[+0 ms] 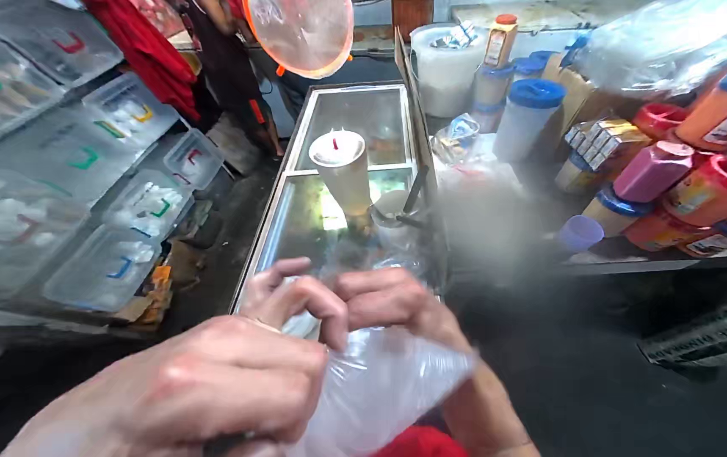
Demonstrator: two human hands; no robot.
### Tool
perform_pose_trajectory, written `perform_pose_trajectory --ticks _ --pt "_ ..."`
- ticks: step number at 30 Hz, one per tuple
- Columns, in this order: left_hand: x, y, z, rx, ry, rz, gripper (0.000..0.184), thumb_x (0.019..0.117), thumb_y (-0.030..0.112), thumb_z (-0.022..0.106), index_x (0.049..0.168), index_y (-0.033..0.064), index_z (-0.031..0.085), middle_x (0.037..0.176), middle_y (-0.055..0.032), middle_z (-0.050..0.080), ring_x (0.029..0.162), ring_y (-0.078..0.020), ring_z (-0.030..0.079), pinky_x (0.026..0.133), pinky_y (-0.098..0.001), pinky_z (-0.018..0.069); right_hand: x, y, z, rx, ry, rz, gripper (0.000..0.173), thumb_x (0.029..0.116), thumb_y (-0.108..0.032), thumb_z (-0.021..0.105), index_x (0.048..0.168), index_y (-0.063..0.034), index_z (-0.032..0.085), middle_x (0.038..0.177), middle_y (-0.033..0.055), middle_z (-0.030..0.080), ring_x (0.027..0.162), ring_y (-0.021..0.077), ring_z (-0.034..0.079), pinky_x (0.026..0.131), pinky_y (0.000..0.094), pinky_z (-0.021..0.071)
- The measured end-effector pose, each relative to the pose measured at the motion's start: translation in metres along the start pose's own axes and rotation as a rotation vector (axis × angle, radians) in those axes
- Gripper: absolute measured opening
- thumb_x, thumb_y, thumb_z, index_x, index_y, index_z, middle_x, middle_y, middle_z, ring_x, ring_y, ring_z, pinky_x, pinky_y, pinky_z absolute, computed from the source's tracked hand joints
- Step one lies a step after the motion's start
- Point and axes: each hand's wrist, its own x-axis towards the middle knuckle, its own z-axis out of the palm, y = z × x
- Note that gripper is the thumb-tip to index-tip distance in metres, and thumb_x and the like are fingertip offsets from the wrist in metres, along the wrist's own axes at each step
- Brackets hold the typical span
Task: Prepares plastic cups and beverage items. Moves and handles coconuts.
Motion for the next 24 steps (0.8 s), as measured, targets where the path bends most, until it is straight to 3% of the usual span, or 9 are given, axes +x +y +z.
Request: perform_pose_trajectory --ticks 3,5,7,11,13,16,19,21,24 --pt "-0.033 -0.007 0.021 0.092 0.235 -0.172 0.026 0.1019 0.04 0.055 0.088 0.0213 0.065 0.087 0.0125 0.066 0.107 -0.0057 0.061 0.113 -0.0396 0.0379 0.007 -0.021 -0.019 -0.411 -0.193 0.113 0.014 0.0909 -0.002 0.063 0.097 -0.002 0.076 0.083 0.0098 0.067 0.077 0.0183 0.065 0.066 0.0336 0.0546" --pt "-0.047 -0.017 0.038 0.055 0.391 -0.286 0.026 0.1004 0.046 0.059 0.093 0.0241 0.07 0.093 0.0148 0.069 0.11 -0.0058 0.061 0.103 -0.0318 0.0467 0.013 -0.023 -0.017 -0.603 -0.332 0.187 0.01 0.0895 -0.006 0.067 0.095 -0.0081 0.075 0.084 0.0063 0.065 0.077 0.0185 0.064 0.064 0.0345 0.0539" --pt "-0.064 -0.029 0.056 -0.093 0.524 -0.381 0.027 0.0975 0.047 0.064 0.092 0.0222 0.072 0.097 0.0119 0.07 0.108 -0.0076 0.064 0.094 -0.0279 0.0539 0.015 -0.018 -0.008 -0.732 -0.481 0.25 0.011 0.0891 -0.011 0.064 0.093 -0.0122 0.075 0.084 0.0049 0.064 0.077 0.0207 0.063 0.061 0.0369 0.0511" --pt "-0.097 -0.055 0.089 -0.531 0.671 -0.385 0.025 0.0969 0.039 0.067 0.098 0.0143 0.072 0.1 0.0046 0.069 0.088 -0.0063 0.067 0.073 -0.0232 0.0588 0.011 0.003 0.013 -0.696 -0.673 0.328 0.011 0.0881 -0.015 0.062 0.09 -0.014 0.073 0.08 0.0031 0.06 0.07 0.0204 0.061 0.055 0.0377 0.0478" --pt "-0.115 -0.061 0.103 -0.646 0.652 -0.456 0.026 0.0969 0.039 0.067 0.098 0.0143 0.072 0.095 0.0053 0.069 0.081 -0.0052 0.066 0.069 -0.0231 0.0583 0.003 0.012 0.031 -0.6 -0.735 0.411 0.007 0.0888 -0.018 0.066 0.084 -0.0163 0.071 0.077 0.0001 0.059 0.064 0.0176 0.059 0.051 0.0374 0.0468" --pt "-0.15 -0.057 0.126 -0.622 0.661 -0.641 0.03 0.0961 0.045 0.066 0.095 0.0157 0.072 0.093 0.0041 0.069 0.083 -0.007 0.066 0.075 -0.0267 0.0583 -0.025 0.022 0.071 -0.522 -0.723 0.508 0.014 0.09 -0.018 0.066 0.076 -0.0142 0.067 0.073 0.0013 0.06 0.06 0.0187 0.059 0.048 0.0394 0.0466" --pt "-0.186 -0.051 0.167 -0.801 1.002 -0.71 0.033 0.0926 0.048 0.066 0.101 0.0172 0.076 0.1 0.0017 0.073 0.097 -0.0095 0.068 0.089 -0.03 0.0551 -0.062 0.032 0.11 -0.511 -0.643 0.563 0.015 0.0935 -0.016 0.06 0.083 -0.0097 0.069 0.077 0.0066 0.063 0.067 0.0241 0.063 0.055 0.0421 0.051" --pt "-0.194 -0.049 0.192 -1.005 1.261 -0.68 0.045 0.0841 0.05 0.07 0.107 0.0111 0.077 0.107 -0.006 0.074 0.103 -0.0154 0.068 0.094 -0.0337 0.0535 -0.078 0.037 0.128 -0.537 -0.63 0.561 0.016 0.0961 -0.015 0.058 0.089 -0.0076 0.069 0.082 0.0093 0.064 0.072 0.0266 0.065 0.059 0.0423 0.0528" --pt "-0.19 -0.045 0.212 -1.052 1.362 -0.692 0.064 0.0762 0.055 0.075 0.119 0.0072 0.073 0.118 -0.011 0.072 0.11 -0.0194 0.067 0.095 -0.0357 0.0532 -0.091 0.042 0.138 -0.567 -0.588 0.6 0.018 0.0961 -0.018 0.058 0.093 -0.0076 0.072 0.08 0.0095 0.065 0.067 0.026 0.065 0.055 0.0414 0.052"
